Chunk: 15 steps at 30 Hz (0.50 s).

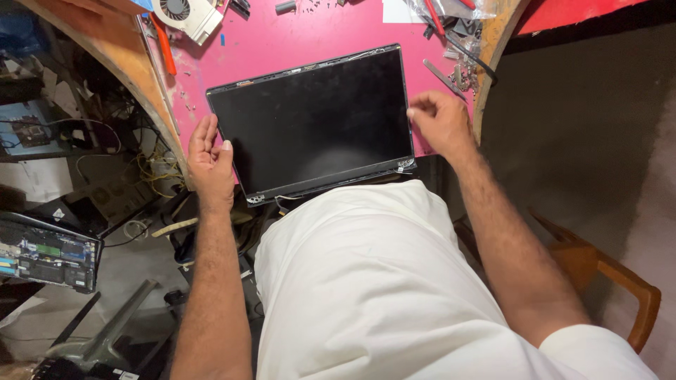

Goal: The person disassembles a laptop screen by prying the plastic bezel away from the lid by hand and then using a tool to disconnect the display panel and internal cables.

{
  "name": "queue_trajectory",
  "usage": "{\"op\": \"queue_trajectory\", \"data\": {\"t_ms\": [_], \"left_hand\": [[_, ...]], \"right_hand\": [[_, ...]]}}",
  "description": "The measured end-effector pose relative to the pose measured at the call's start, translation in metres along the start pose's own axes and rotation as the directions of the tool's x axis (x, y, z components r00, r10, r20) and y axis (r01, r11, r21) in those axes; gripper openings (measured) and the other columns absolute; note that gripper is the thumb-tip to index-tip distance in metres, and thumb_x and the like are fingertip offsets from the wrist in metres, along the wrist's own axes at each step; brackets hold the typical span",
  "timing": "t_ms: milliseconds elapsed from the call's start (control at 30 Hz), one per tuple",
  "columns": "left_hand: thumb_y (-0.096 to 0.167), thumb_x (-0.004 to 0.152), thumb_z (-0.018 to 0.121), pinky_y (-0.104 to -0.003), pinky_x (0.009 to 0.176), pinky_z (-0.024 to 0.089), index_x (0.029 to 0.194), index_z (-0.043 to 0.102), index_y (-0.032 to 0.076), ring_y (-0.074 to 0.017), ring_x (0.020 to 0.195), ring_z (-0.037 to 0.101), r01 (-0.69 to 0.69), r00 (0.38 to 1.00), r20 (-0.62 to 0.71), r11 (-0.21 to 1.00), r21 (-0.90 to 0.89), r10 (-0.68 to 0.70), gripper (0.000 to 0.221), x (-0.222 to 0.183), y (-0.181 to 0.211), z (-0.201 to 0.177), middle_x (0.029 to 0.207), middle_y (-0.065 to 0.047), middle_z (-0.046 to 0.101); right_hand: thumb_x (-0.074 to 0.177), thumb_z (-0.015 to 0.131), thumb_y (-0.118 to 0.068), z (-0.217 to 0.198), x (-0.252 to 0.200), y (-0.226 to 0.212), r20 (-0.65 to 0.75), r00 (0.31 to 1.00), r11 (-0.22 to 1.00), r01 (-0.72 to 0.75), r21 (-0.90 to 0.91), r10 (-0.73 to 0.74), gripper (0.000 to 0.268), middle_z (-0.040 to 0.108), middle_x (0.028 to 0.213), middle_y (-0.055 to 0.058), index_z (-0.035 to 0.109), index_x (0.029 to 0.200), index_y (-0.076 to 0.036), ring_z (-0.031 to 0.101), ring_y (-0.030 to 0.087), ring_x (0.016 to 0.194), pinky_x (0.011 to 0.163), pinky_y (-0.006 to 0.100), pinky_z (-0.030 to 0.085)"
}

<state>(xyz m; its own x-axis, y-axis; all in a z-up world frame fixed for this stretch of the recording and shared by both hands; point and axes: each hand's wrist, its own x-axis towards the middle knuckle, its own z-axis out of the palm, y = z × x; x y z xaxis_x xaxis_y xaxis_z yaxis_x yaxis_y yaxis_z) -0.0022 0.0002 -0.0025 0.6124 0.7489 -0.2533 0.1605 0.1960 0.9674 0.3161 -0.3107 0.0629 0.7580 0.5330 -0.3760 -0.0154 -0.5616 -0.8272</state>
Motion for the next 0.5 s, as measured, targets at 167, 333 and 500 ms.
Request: {"op": "queue_trajectory", "data": {"t_ms": [167, 333, 500], "left_hand": [[-0.011, 0.099, 0.056, -0.017, 0.09, 0.046, 0.156, 0.041, 0.0, -0.0204, 0.148, 0.048, 0.015, 1.0, -0.004, 1.0, 0.002, -0.015, 0.06, 0.001, 0.0, 0.0, 0.163, -0.022, 0.045], [-0.012, 0.099, 0.056, -0.019, 0.091, 0.046, 0.156, 0.04, -0.001, -0.021, 0.15, 0.048, -0.009, 1.0, 0.008, 1.0, 0.02, 0.009, 0.06, -0.001, -0.004, -0.001, 0.164, -0.023, 0.045], [-0.011, 0.1, 0.057, -0.021, 0.099, 0.046, 0.157, 0.038, 0.0, -0.0217, 0.151, 0.047, -0.029, 1.0, 0.011, 1.0, 0.007, 0.029, 0.062, -0.002, -0.005, 0.0, 0.165, -0.023, 0.044]], "right_hand": [[0.082, 0.081, -0.012, -0.017, -0.043, -0.011, 0.151, 0.977, 0.939, -0.092, -0.333, 0.149, 0.026, 0.075, 0.09, 0.005, 0.073, 0.105, -0.003, 0.071, 0.015, 0.08, 0.075, 0.032, 0.057], [0.08, 0.084, -0.015, -0.017, -0.064, -0.002, 0.124, 0.964, 0.914, -0.175, -0.367, 0.234, 0.031, 0.075, 0.09, 0.006, 0.069, 0.104, -0.004, 0.071, 0.014, 0.079, 0.073, 0.031, 0.057], [0.076, 0.087, -0.017, -0.004, -0.066, -0.002, 0.035, 0.95, 0.872, -0.269, -0.409, 0.309, 0.033, 0.076, 0.082, 0.005, 0.067, 0.099, -0.004, 0.072, 0.014, 0.075, 0.071, 0.032, 0.056]]}}
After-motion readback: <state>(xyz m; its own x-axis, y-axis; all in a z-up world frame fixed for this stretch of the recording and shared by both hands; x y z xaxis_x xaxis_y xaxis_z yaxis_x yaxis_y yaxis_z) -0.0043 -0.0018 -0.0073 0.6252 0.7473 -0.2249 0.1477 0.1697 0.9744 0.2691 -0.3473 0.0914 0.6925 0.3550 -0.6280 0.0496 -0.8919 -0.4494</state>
